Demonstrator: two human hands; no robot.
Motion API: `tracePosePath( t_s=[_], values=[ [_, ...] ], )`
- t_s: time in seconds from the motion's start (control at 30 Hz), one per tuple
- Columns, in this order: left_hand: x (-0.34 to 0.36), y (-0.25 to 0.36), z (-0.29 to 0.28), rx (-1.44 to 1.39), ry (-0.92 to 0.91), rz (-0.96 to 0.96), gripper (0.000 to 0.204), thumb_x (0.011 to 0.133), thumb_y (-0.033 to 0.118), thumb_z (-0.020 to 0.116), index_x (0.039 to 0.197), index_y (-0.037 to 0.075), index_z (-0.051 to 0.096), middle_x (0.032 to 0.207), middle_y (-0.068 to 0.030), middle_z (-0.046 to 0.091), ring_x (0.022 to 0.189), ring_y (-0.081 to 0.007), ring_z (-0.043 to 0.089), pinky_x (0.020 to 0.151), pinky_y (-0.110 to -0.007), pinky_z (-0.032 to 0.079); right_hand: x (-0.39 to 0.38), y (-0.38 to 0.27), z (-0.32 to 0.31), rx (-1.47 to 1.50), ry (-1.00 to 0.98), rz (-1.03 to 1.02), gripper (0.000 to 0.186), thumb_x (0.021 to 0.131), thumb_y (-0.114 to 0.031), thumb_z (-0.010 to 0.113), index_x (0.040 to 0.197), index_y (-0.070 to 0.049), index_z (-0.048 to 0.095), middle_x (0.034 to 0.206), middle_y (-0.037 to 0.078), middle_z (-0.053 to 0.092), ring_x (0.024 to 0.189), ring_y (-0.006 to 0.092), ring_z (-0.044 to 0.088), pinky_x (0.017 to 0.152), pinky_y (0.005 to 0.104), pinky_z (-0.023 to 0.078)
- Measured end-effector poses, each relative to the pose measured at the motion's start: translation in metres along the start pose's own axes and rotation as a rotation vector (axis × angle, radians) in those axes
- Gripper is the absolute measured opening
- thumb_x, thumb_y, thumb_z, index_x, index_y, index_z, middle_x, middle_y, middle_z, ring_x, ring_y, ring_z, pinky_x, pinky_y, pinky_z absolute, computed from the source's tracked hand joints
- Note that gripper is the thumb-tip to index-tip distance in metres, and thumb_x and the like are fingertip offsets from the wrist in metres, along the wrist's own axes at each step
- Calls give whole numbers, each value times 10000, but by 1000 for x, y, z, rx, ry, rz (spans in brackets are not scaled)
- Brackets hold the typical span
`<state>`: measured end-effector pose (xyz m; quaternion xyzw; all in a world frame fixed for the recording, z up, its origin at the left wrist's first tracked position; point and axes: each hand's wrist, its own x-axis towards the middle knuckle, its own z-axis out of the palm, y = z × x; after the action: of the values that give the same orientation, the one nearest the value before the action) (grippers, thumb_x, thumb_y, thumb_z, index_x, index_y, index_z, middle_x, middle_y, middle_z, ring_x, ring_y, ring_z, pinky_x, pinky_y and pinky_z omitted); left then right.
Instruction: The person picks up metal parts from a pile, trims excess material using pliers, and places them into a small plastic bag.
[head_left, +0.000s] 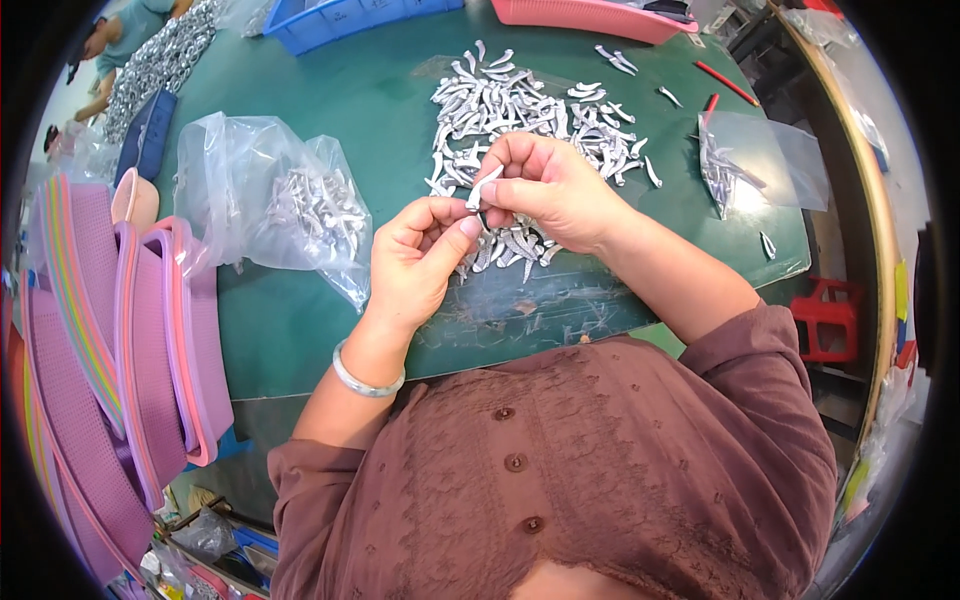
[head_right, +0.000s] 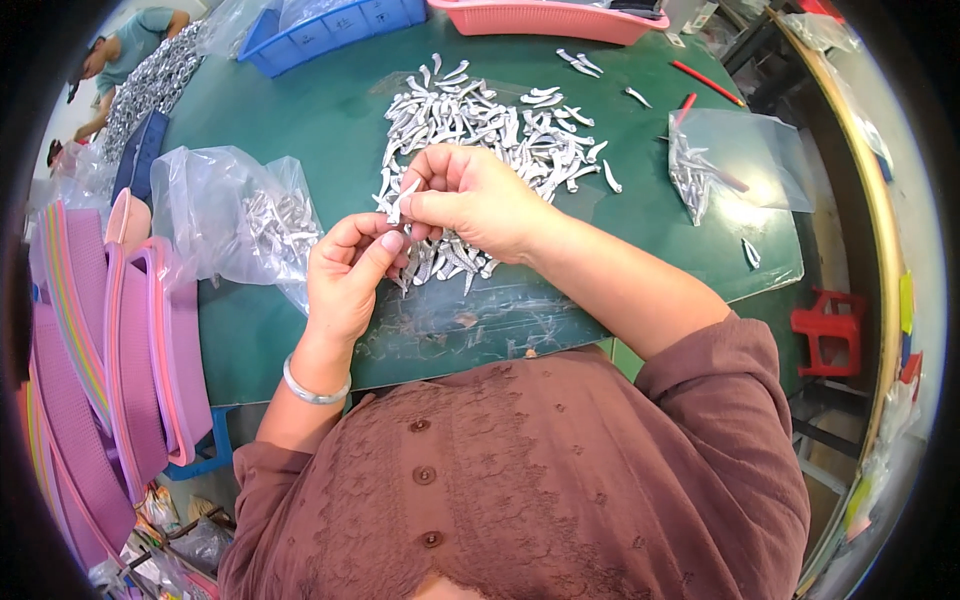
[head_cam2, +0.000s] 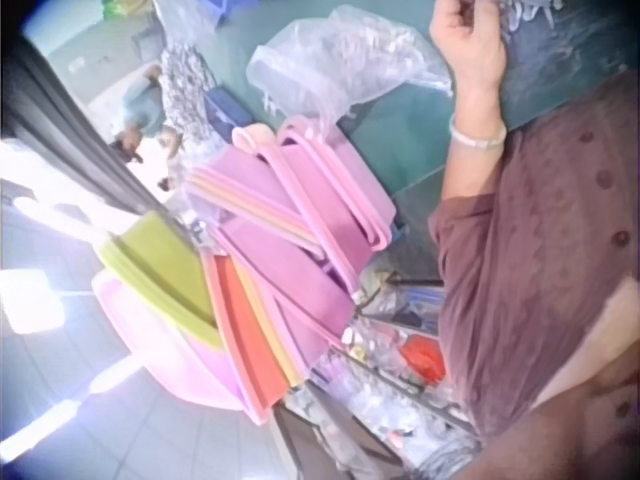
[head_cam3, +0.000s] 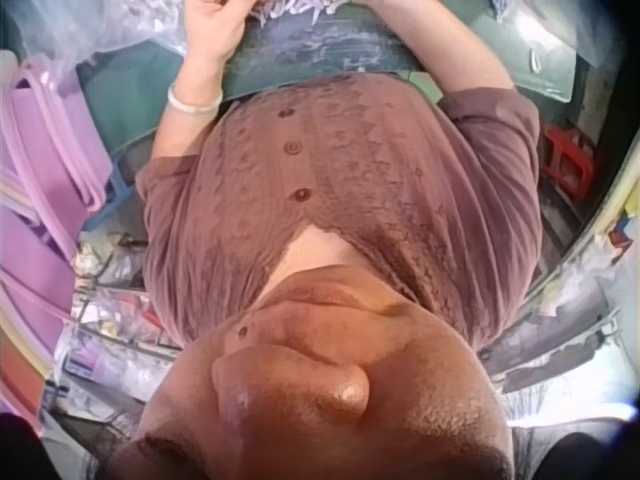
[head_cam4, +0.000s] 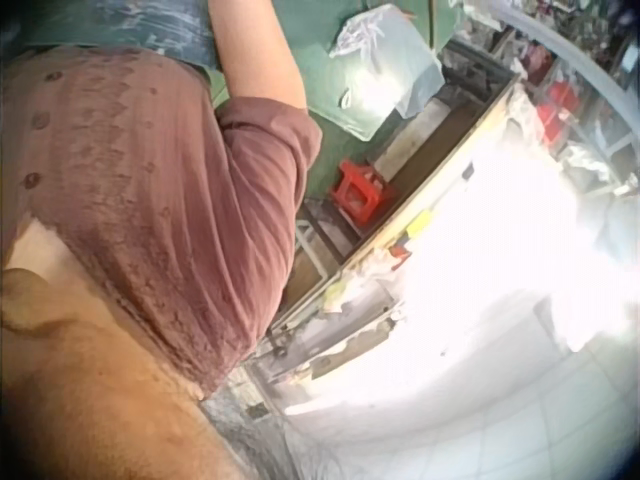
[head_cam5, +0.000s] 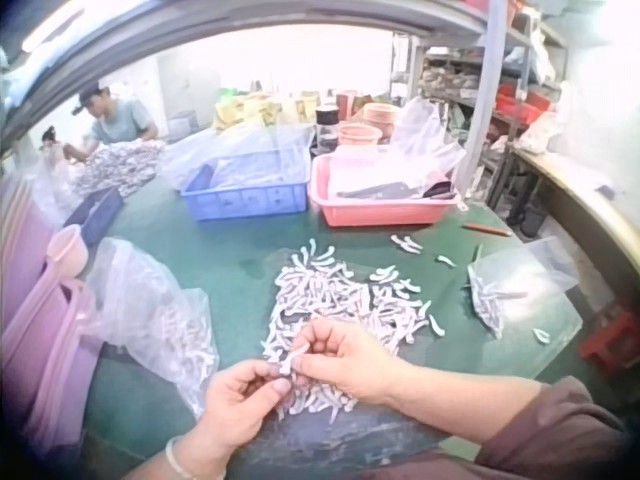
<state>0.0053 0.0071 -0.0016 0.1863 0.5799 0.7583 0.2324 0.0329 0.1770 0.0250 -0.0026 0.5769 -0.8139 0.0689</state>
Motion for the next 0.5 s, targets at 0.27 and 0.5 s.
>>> tracePosePath(
  t_s=[0.27,0.5],
  values=[
    [0,4,-1,-80,67,-35,114,784,45,599,889,6,580,753,-18,601,629,-68,556,554,-168,437,-3,4,1,-54,50,-21,87,765,-77,601,794,-20,543,691,19,557,602,78,531,550,195,436],
    [0,5,1,-94,80,0,121,779,31,593,895,9,568,747,-43,607,597,-82,556,537,-185,436,-5,4,-1,-142,29,-30,70,775,-62,593,798,-9,554,697,15,558,613,67,527,561,196,442]
  ],
)
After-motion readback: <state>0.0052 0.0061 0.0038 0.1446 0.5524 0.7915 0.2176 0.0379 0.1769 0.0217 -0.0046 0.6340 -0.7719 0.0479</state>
